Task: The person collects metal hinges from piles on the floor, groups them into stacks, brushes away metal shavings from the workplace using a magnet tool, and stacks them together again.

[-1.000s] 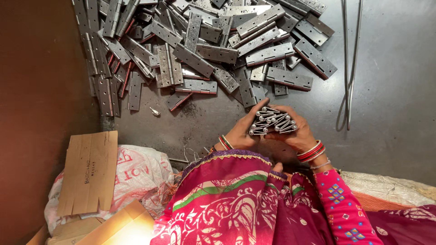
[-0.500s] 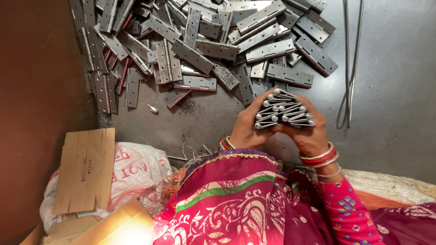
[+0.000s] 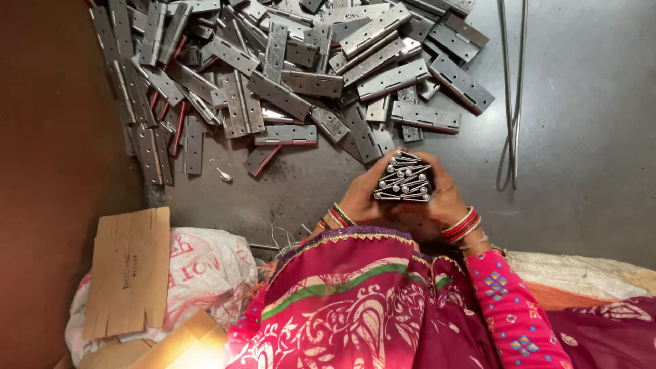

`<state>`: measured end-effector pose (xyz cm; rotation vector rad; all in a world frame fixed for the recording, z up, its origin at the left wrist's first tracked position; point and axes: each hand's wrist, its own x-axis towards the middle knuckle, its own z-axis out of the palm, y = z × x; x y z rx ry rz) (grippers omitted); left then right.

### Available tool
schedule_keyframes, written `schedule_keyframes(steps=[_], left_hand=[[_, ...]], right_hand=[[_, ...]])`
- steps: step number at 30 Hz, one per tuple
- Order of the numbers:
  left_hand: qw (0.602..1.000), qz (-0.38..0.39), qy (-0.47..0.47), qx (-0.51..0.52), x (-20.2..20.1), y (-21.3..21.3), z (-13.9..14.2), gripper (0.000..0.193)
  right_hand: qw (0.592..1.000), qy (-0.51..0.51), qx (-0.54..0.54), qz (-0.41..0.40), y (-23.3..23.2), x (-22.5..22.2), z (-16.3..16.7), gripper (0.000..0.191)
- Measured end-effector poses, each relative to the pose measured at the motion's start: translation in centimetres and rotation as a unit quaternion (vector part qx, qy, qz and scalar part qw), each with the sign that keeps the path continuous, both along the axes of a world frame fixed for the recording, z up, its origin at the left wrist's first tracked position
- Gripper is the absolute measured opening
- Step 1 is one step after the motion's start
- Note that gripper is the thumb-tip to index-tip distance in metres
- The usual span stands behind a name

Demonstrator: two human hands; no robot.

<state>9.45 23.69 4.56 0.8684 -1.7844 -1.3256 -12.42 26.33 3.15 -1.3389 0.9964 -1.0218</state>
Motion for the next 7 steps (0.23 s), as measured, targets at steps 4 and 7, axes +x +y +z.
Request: schedule_keyframes(steps=[4,7], left_hand=[[0.998,0.066,0.018,0.000,-1.4,-0.2,1.6,0.075],[0.996,0.088,0.015,-0.009,-0.1,-2.8,5.2,0.074]], right_hand=[[0.995,0.031,-0.094,-0.020,-1.8,0.0,-2.1,0.089],[0.996,0.072,-0.019,-0.047,-1.4,0.1,-2.8,0.091]])
